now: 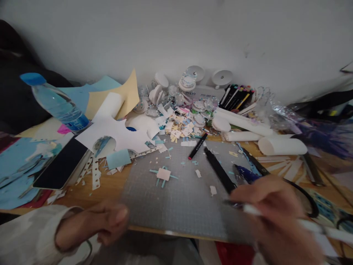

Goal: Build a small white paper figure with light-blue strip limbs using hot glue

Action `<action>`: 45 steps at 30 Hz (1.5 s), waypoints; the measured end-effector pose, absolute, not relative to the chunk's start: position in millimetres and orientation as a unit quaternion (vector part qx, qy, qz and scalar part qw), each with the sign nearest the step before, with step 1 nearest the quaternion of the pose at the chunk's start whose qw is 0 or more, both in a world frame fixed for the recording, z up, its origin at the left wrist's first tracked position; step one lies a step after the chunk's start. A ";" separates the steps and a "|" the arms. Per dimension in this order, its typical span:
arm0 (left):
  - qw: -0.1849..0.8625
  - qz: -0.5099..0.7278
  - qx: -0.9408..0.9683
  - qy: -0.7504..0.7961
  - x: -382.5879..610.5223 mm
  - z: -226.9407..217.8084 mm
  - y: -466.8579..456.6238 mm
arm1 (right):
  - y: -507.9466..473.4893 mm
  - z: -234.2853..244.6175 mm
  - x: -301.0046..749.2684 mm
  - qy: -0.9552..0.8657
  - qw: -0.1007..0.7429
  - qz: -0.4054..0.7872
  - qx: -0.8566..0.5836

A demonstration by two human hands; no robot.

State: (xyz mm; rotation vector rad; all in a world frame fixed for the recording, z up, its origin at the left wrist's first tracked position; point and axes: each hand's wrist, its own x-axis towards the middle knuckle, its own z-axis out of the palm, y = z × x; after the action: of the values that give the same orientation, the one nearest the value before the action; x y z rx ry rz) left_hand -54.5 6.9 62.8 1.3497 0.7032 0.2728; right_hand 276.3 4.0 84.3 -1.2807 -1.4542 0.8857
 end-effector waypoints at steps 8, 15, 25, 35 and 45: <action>0.213 0.209 0.906 0.301 -40.4 18.5 10.7 | 57.0 43.7 249.9 -0.533 0.512 0.496 -0.455; 0.117 0.200 0.937 0.262 -0.2 -1.2 11.2 | 83.5 20.3 189.0 -0.530 0.464 0.564 -0.432; 0.077 0.217 0.931 0.282 11.5 3.2 18.9 | 94.1 -3.8 192.0 -0.448 0.484 0.596 -0.457; 0.122 0.278 0.931 0.203 16.9 -1.3 33.5 | 91.9 -5.1 189.6 -0.472 0.458 0.567 -0.497; 0.098 0.288 0.908 0.288 16.9 6.2 41.9 | 92.9 -8.9 188.6 -0.453 0.467 0.571 -0.500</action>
State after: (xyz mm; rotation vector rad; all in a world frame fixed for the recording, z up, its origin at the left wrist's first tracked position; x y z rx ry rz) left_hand 16.9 41.9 6.2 2.6872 0.8513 0.8508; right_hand 188.6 92.9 -8.9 -1.2265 -1.1110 1.4020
